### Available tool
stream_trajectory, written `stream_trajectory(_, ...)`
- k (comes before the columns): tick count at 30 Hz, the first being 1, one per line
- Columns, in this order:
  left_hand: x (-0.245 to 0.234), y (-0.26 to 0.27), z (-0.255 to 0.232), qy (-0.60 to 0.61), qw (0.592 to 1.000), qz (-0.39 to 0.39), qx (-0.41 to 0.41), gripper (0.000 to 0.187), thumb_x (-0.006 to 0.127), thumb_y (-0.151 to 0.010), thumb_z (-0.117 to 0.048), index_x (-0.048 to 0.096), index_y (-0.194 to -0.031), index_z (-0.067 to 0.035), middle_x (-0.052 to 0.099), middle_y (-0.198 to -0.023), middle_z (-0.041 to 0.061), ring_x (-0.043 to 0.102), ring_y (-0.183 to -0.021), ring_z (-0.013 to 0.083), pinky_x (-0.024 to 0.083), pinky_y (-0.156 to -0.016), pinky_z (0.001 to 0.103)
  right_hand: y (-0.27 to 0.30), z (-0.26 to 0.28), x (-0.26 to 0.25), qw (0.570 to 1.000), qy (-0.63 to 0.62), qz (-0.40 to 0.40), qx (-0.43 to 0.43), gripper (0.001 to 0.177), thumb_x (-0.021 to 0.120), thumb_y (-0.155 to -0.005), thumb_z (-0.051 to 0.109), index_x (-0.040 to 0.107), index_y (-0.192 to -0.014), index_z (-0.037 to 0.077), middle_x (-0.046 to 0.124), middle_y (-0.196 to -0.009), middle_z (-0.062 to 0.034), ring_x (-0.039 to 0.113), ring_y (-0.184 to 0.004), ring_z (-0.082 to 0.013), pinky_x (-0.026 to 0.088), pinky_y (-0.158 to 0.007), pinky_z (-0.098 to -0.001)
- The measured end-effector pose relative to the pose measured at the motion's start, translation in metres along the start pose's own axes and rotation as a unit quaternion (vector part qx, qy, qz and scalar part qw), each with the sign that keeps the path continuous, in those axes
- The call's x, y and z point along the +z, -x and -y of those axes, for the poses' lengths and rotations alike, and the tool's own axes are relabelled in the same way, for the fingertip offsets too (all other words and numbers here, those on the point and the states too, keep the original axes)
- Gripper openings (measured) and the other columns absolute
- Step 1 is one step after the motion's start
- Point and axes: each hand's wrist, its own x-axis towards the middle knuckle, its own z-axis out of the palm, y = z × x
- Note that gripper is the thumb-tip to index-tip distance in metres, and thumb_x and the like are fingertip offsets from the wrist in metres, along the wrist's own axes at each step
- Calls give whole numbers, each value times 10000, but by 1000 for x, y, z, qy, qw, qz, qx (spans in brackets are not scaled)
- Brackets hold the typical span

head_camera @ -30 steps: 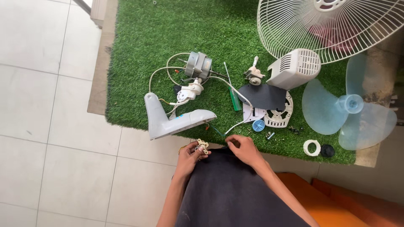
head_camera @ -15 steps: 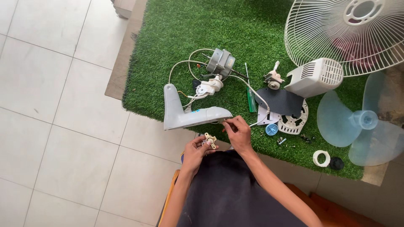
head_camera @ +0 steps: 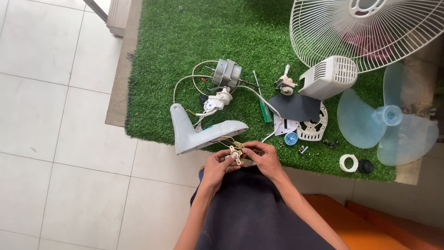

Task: The person repairs a disassembled electric fan by connecting wires to a small switch and securing it inside the fan's base housing using a screwdriver. The person handles the fan base, switch, wires, and screwdriver throughout the task.

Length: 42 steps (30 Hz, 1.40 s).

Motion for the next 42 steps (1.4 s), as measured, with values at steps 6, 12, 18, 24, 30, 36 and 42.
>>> stream_trajectory(6,-6,-7,1,-7,1000,10,6,318,664,-961,-76,652,-1231,91,764,-1011,136,765,-843,196,631,-754,303,3,22,0,982,151,52,-96,223,764,-875,49,784,-1097,60,761,-1207,-81,719,-1119,-181,553,-993,-319)
stream_trajectory(12,-9,-7,-1,-56,998,-1,11,318,669,-950,-51,655,-1235,90,766,-989,147,760,-839,187,623,-750,286,6,30,4,955,247,57,-153,238,822,-796,40,797,-1031,71,778,-1126,-85,724,-1063,-205,562,-936,-326)
stream_trajectory(18,-10,-6,-4,-56,998,13,37,304,661,-945,-40,665,-1218,96,746,-1008,129,731,-847,159,631,-752,272,3,30,16,964,217,12,-154,272,845,-824,68,770,-1084,85,786,-1070,-74,736,-1012,-173,576,-920,-310)
stream_trajectory(24,-6,-4,-1,-49,997,-28,52,322,681,-936,-48,637,-1218,102,739,-1027,136,743,-870,166,648,-753,290,2,48,20,961,266,20,-76,504,818,-837,91,696,-1326,103,765,-1076,-47,707,-918,-125,565,-840,-285)
stream_trajectory(30,-9,-4,-5,16,996,-70,52,334,667,-945,-54,583,-1213,127,726,-1040,174,760,-878,222,654,-782,308,-4,46,27,986,166,-1,4,467,816,-822,101,719,-1278,89,714,-950,-10,666,-804,-95,591,-656,-256)
stream_trajectory(36,-3,-5,-9,73,992,-84,54,328,654,-942,-40,548,-1196,137,699,-1036,177,770,-912,249,617,-821,342,-2,24,38,995,74,-57,29,422,812,-831,49,697,-1236,24,726,-946,-35,669,-811,-97,583,-657,-261)
stream_trajectory(42,-1,-8,-7,75,992,-72,67,303,658,-950,-43,583,-1186,132,716,-1051,178,740,-928,225,656,-826,344,-3,13,42,994,66,-72,53,392,835,-798,16,673,-1155,28,680,-936,-14,644,-822,-83,576,-707,-256)
